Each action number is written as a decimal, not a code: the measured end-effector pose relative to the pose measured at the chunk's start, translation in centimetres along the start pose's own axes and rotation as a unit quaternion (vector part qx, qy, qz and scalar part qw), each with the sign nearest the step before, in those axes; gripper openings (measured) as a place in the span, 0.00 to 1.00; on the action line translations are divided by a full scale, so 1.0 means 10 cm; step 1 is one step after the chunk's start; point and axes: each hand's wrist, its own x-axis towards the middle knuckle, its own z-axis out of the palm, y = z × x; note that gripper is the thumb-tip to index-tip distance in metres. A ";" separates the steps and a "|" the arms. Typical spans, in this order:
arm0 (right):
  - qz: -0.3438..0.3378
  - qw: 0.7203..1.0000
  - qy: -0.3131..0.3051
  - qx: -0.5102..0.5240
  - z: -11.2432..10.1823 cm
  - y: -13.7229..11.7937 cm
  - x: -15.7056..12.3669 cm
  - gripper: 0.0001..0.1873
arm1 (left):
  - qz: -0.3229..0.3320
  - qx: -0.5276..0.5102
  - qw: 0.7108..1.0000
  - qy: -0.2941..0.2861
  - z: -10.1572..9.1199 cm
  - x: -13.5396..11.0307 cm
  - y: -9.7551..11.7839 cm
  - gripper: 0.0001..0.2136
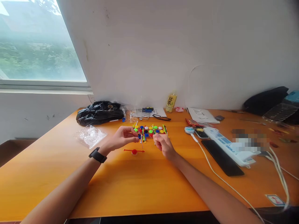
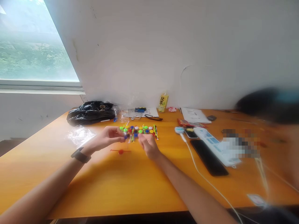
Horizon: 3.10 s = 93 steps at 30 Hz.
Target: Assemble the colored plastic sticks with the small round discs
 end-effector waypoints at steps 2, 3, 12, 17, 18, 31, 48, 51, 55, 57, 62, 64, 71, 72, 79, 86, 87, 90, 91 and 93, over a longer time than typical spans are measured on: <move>0.000 1.000 0.006 -0.008 -0.01 0.02 0.01 0.38 | -0.002 0.015 1.000 -0.007 0.00 0.01 -0.03 0.13; 0.000 1.000 0.007 -0.014 -0.02 0.02 0.02 0.38 | -0.001 0.022 1.000 -0.010 0.01 0.01 -0.04 0.13; -0.011 0.999 -0.002 -0.040 0.02 -0.07 -0.01 0.41 | 0.012 0.075 0.997 -0.028 -0.02 0.01 -0.04 0.11; -0.028 0.998 -0.006 -0.062 0.01 -0.06 0.00 0.39 | 0.012 0.036 0.999 -0.015 -0.03 0.01 -0.06 0.12; -0.034 0.997 -0.006 -0.074 0.01 -0.07 0.00 0.38 | 0.020 0.022 1.000 0.000 -0.04 0.02 -0.07 0.12; -0.192 0.914 -0.191 -0.303 0.24 -0.18 -0.14 0.22 | 0.068 -0.129 0.980 0.137 -0.20 0.13 -0.24 0.11; -0.118 0.914 -0.184 -0.342 0.14 0.00 -0.11 0.07 | 0.008 -0.158 0.985 0.076 -0.05 0.12 -0.20 0.10; -0.089 0.933 -0.157 -0.312 0.13 -0.01 -0.09 0.07 | 0.015 -0.046 0.999 0.024 0.01 0.05 -0.10 0.11; -0.056 0.951 -0.135 -0.271 0.13 -0.05 -0.08 0.08 | 0.000 0.022 0.995 -0.098 0.07 0.01 -0.03 0.12; -0.034 0.955 -0.124 -0.266 0.12 -0.06 -0.07 0.06 | -0.005 0.045 0.987 -0.151 0.08 0.00 -0.05 0.13; 0.002 0.964 -0.107 -0.244 0.08 -0.02 -0.04 0.02 | 0.007 0.125 0.974 -0.189 0.10 0.03 -0.16 0.13; 0.001 0.967 -0.099 -0.235 0.07 0.01 -0.03 0.06 | 0.028 0.160 0.969 -0.185 0.10 0.04 -0.21 0.14; 0.051 0.976 -0.087 -0.193 0.09 0.13 -0.03 0.06 | 0.079 0.218 0.960 -0.158 0.09 0.09 -0.35 0.18; 0.055 0.978 -0.084 -0.185 0.09 0.13 -0.03 0.06 | 0.089 0.232 0.956 -0.152 0.09 0.09 -0.36 0.17; 0.035 0.977 -0.057 -0.201 0.09 0.11 0.00 0.11 | 0.164 0.292 0.935 -0.118 0.15 0.08 -0.33 0.16; 0.030 0.965 -0.055 -0.255 0.09 0.08 -0.01 0.13 | 0.148 0.318 0.930 -0.107 0.23 0.00 -0.21 0.13; 0.032 0.963 -0.055 -0.263 0.09 0.08 -0.01 0.13 | 0.150 0.312 0.931 -0.115 0.24 0.00 -0.21 0.12; 0.033 0.951 -0.051 -0.304 0.08 0.06 -0.02 0.10 | 0.158 0.302 0.931 -0.127 0.29 0.00 -0.25 0.10; 0.033 0.945 -0.051 -0.320 0.08 0.06 -0.02 0.09 | 0.156 0.304 0.931 -0.126 0.32 0.00 -0.26 0.11; 0.032 0.936 -0.060 -0.346 0.06 0.04 -0.03 0.05 | 0.151 0.313 0.930 -0.115 0.37 -0.01 -0.29 0.11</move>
